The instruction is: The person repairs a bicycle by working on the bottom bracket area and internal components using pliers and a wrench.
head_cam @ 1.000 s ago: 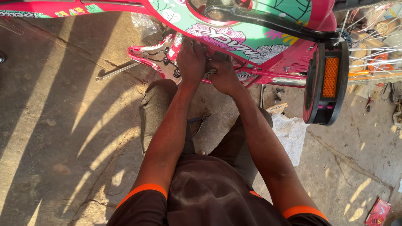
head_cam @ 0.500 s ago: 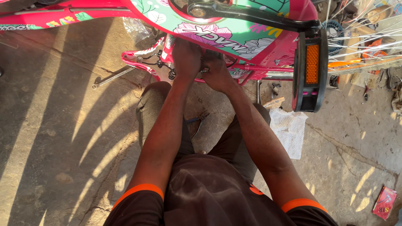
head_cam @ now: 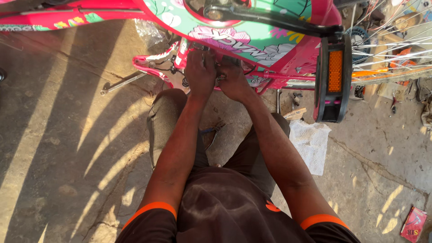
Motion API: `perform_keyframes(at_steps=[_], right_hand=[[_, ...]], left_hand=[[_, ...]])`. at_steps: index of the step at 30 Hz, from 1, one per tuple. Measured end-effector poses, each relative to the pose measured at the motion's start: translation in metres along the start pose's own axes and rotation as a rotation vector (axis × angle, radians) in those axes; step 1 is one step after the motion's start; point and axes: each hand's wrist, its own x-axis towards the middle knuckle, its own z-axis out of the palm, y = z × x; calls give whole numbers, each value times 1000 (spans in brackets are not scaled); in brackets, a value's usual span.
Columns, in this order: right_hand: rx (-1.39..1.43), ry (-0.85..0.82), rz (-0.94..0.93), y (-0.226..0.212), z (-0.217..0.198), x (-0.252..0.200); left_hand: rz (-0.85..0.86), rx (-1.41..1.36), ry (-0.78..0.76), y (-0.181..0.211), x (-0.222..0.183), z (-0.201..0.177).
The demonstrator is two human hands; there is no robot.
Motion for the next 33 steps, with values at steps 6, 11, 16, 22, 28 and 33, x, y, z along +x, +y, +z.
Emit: perform_keyframes(at_steps=[6, 11, 16, 22, 28, 33], right_hand=[[-85, 1, -37, -9, -6, 0], [69, 13, -82, -12, -7, -3], [41, -25, 44, -9, -9, -8], [48, 34, -117, -7, -9, -9], [14, 14, -80, -10, -10, -9], [45, 23, -62, -8, -5, -8]], left_hand=[[-127, -69, 12, 6, 17, 11], [-280, -22, -7, -1, 25, 27], [-309, 256, -231, -14, 37, 43], [-332, 124, -212, -25, 38, 49], [-131, -36, -249, -17, 26, 28], [89, -116, -69, -3, -25, 4]])
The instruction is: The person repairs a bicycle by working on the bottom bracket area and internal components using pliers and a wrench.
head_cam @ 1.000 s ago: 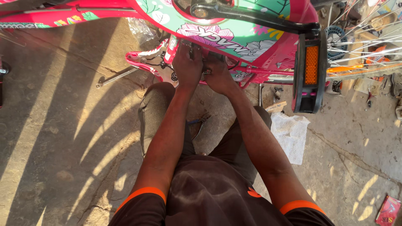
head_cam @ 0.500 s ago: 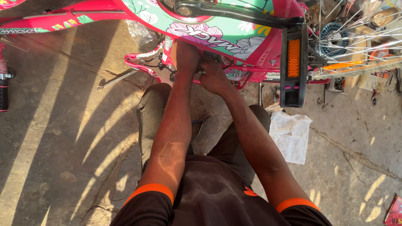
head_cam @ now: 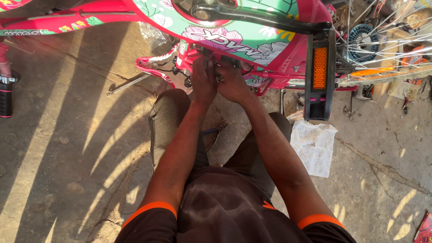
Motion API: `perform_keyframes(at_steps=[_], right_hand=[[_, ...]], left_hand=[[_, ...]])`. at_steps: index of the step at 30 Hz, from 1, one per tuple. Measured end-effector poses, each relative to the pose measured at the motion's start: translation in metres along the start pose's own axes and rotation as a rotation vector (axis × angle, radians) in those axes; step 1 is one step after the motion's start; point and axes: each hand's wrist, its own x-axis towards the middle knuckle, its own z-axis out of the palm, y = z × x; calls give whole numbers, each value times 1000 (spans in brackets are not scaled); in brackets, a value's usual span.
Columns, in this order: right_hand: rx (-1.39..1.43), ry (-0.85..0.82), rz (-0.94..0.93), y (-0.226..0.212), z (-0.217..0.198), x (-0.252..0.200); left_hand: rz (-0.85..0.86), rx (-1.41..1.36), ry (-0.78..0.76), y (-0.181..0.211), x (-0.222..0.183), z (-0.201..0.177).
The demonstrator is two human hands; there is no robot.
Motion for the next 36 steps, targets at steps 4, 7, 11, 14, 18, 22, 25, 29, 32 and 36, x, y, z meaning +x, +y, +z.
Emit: perform_keyframes(at_steps=[4, 7, 11, 14, 18, 22, 25, 29, 32, 36], right_hand=[[-24, -54, 54, 7, 0, 0], [-26, -61, 55, 2, 3, 5], [-81, -28, -60, 5, 2, 1], [-87, -62, 1, -2, 2, 1], [-47, -87, 41, -8, -4, 5], [26, -132, 119, -3, -2, 2], [45, -106, 74, 1, -2, 2], [9, -92, 39, 4, -2, 1], [-56, -28, -91, 7, -6, -1], [-27, -113, 60, 16, -4, 3]], left_hand=[[166, -31, -11, 5, -12, -5], [184, 67, 11, 5, 1, -16], [-120, 156, 35, 1, 15, -8], [-183, 62, -19, -4, 27, -8], [-198, 57, -55, -9, 48, 1], [-226, 165, -170, -26, 55, 18], [-190, 177, -206, -42, 64, 31], [-110, 235, -286, -47, 62, 31], [-123, 123, -107, -31, 35, 20], [161, 49, -24, -13, -10, 0]])
